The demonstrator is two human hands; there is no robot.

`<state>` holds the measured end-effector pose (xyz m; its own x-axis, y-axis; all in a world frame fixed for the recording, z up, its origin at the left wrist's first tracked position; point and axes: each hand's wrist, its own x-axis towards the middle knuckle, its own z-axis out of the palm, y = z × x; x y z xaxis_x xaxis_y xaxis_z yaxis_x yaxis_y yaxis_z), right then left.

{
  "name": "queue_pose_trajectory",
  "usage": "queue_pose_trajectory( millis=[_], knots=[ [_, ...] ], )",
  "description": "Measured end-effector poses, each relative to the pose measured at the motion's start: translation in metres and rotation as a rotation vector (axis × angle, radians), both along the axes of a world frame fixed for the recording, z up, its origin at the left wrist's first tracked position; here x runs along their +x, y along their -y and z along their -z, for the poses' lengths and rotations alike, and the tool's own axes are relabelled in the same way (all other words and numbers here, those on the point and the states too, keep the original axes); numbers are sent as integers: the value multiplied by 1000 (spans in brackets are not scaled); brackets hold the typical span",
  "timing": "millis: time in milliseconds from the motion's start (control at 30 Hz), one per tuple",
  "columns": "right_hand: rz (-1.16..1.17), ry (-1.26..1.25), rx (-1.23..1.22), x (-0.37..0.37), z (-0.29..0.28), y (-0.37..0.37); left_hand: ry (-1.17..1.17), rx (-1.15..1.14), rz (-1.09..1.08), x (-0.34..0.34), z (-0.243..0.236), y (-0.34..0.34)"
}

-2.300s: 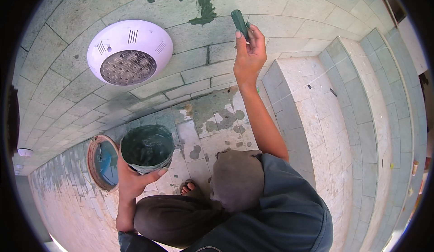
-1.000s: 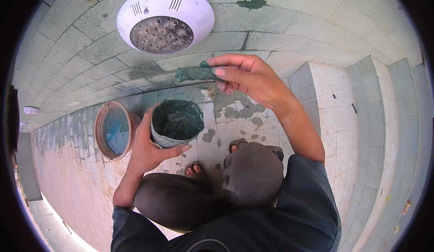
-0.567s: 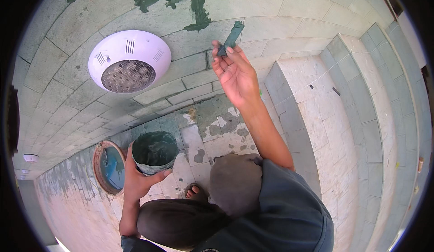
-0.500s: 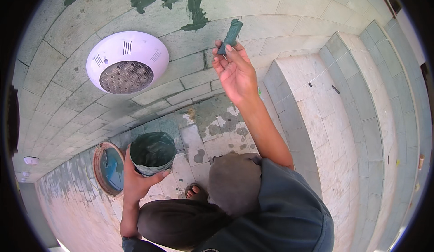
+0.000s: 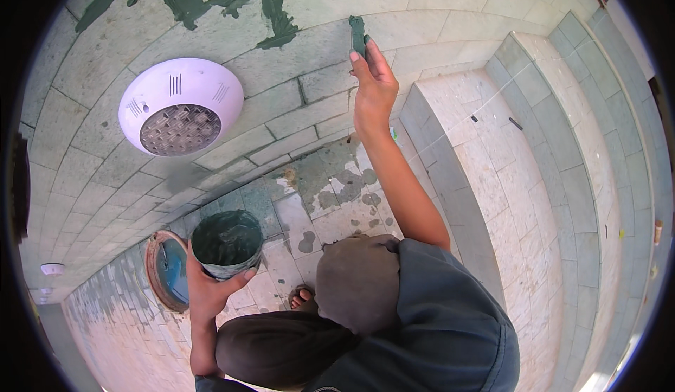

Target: The person applies grout to the joints of a tiled wall by hand using a small scraping tool, dipping it into a container of green material and spreading it along the grout lines.

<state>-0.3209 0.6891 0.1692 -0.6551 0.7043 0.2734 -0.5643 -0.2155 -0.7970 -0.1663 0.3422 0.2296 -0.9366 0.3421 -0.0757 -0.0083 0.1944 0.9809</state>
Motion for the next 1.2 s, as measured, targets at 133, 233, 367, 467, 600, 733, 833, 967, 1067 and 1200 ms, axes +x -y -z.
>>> queue_pose_trajectory(
  millis=[133, 233, 367, 467, 600, 733, 833, 967, 1067, 1200],
  knots=[
    [168, 137, 206, -13, 2, 10, 11, -11, 9, -1, -1, -1],
    [241, 118, 401, -18, 7, 21, 11, -7, 12, -2, -1, -2],
    [236, 22, 641, -13, 16, 32, 14, 29, 29, -3, -1, -3],
    [289, 65, 563, -11, 14, 26, 33, 44, 16, -1, -1, -2],
    [395, 131, 401, -12, 6, 8, 23, 25, 5, 0, 0, -1],
    [374, 61, 539, -18, 8, 17, 24, 16, 11, -2, 0, -1],
    [353, -19, 718, -21, 14, 32, 24, 13, 30, -3, 1, -2],
    [425, -9, 778, -21, 18, 31, 45, 62, 42, -2, 1, -2],
    [523, 77, 676, -19, 12, 9, 24, 34, 16, 0, 0, 0],
    [500, 100, 561, -18, 6, 3, 31, 39, -6, 0, 0, -1]
  ],
)
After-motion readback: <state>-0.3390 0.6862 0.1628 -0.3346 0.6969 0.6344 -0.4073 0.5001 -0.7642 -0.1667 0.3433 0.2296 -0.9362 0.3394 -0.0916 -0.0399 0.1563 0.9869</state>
